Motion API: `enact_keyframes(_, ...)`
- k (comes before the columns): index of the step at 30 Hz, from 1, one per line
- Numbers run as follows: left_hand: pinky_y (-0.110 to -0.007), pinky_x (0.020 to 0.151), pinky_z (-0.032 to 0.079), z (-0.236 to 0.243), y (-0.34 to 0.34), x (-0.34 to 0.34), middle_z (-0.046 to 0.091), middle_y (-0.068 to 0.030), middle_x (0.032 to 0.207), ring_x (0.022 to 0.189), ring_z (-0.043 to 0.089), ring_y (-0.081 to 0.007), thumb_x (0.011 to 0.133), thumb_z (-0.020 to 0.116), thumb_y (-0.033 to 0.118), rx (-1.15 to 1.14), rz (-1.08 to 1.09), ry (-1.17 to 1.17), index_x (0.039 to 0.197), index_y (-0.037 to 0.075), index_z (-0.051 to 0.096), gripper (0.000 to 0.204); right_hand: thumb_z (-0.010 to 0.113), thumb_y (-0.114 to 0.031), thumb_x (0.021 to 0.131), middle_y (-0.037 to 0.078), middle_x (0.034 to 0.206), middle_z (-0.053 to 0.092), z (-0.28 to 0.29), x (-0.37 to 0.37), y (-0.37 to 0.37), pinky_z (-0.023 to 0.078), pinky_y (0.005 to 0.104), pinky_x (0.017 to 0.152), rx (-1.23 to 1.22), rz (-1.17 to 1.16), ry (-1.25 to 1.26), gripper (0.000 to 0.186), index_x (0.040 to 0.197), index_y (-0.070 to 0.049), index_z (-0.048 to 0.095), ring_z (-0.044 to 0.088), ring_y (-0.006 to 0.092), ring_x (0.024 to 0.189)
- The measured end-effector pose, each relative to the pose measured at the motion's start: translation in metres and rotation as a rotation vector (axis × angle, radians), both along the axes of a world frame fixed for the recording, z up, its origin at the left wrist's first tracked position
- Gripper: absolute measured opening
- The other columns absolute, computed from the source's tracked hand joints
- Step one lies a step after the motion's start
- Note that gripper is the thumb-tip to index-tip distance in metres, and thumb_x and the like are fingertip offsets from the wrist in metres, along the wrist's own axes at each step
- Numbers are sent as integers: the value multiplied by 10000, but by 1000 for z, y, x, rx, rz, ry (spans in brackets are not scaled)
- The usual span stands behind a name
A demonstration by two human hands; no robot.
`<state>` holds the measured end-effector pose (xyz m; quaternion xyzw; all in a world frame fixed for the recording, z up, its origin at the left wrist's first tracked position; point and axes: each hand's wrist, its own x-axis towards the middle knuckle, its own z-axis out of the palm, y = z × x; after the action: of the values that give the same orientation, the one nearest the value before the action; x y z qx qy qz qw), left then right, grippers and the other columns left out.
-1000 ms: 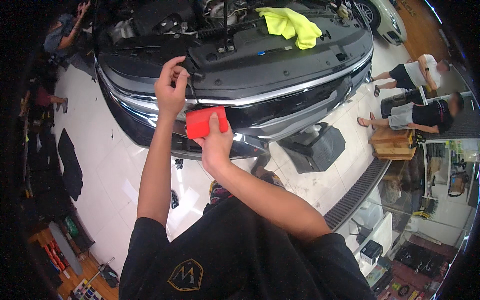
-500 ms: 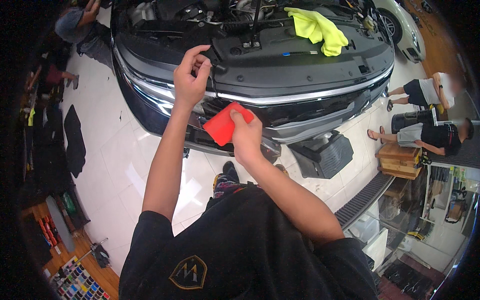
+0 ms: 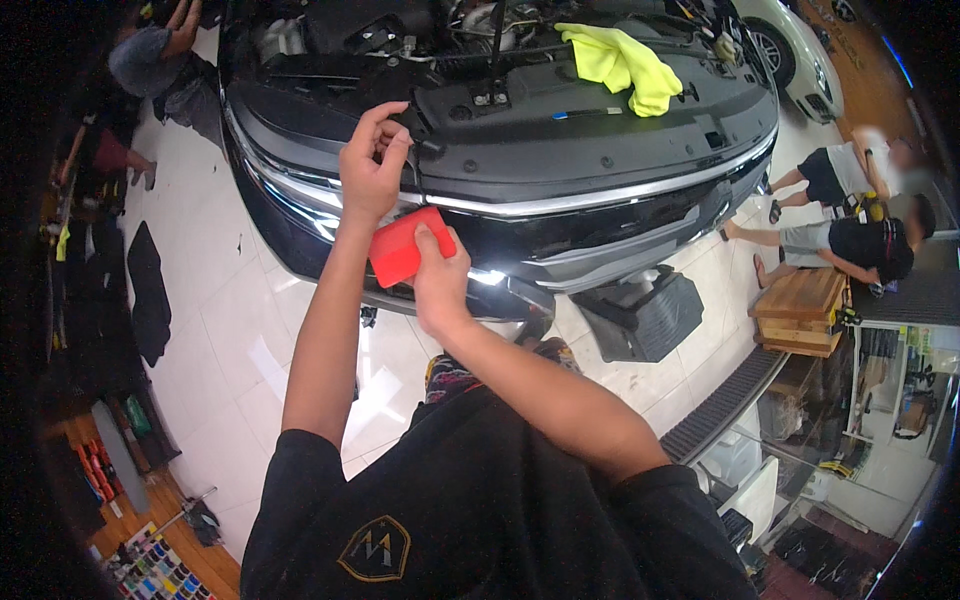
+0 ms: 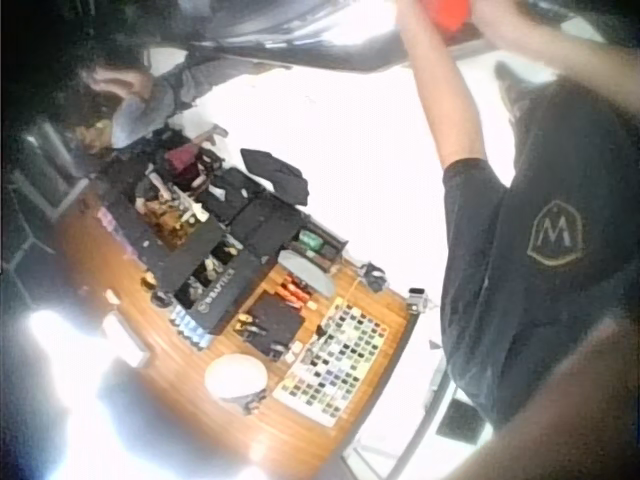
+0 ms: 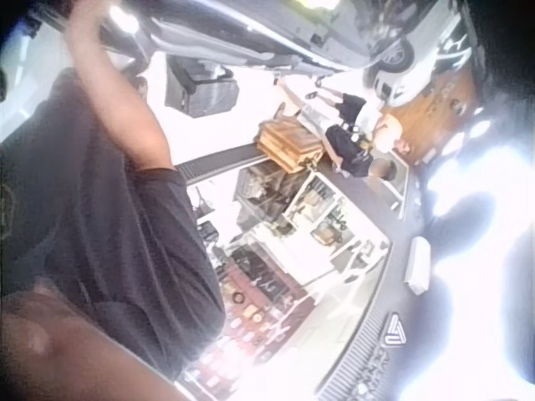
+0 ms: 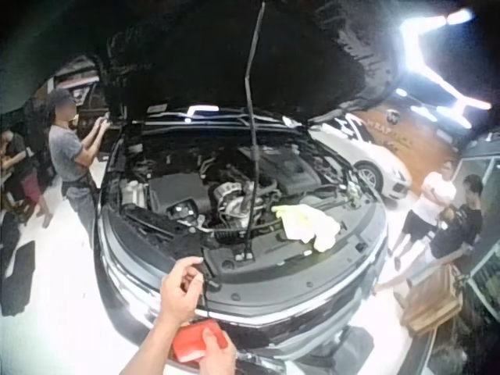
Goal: The person applies a clear protective film to the front bumper of a black car. They use a red squeegee to smooth the film and a metal tool to trim excess material along the edges. The person wipes the surface with a yellow microfiber cloth during the process.
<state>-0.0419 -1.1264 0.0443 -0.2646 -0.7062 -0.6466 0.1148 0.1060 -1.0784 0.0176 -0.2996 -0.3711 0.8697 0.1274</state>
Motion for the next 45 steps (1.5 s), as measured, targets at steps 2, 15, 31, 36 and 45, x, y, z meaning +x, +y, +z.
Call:
enact_keyframes(2, -218, 586, 419, -4, -1, -5, 648, 9, 805, 650, 511, -40, 943, 668, 44, 58, -17, 20, 1245, 58, 676, 303, 650, -269, 1048, 65, 1012, 678, -3, 10, 17, 636, 380, 717, 10, 126, 12, 236, 1136, -53, 621, 708, 173, 870)
enact_keyframes(15, -219, 631, 432, -3, -1, -7, 652, 9, 825, 710, 534, -45, 962, 664, 49, 65, -42, -4, 1252, 52, 674, 290, 639, -219, 1035, 84, 975, 693, 3, 12, 30, 612, 357, 620, 164, -27, -87, 214, 1087, -11, 646, 695, 173, 778)
enact_keyframes(31, -230, 743, 466, -2, -7, -10, 649, -14, 895, 843, 598, -75, 1014, 606, 46, 44, -50, -84, 1307, 7, 632, 297, 689, -199, 991, 152, 985, 710, 96, -35, 197, 579, 460, 769, 1441, 140, 76, 214, 1096, -29, 609, 717, 284, 874)
enact_keyframes(36, -227, 737, 454, 0, 6, -8, 645, -15, 897, 819, 576, -73, 1023, 594, 60, 44, -20, -122, 1315, 2, 629, 300, 681, -398, 963, 218, 1218, 678, 100, -98, 241, 506, 576, 965, 2194, 583, -207, 411, 1228, -86, 646, 665, 396, 1161)
enact_keyframes(45, -218, 681, 458, -4, 14, -10, 637, -9, 866, 767, 573, -66, 997, 593, 50, 3, 125, -103, 1311, 17, 648, 321, 828, -410, 862, 226, 1117, 728, 95, -154, 440, 547, 471, 941, 2278, 120, -363, 612, 1298, -21, 648, 698, 383, 1083)
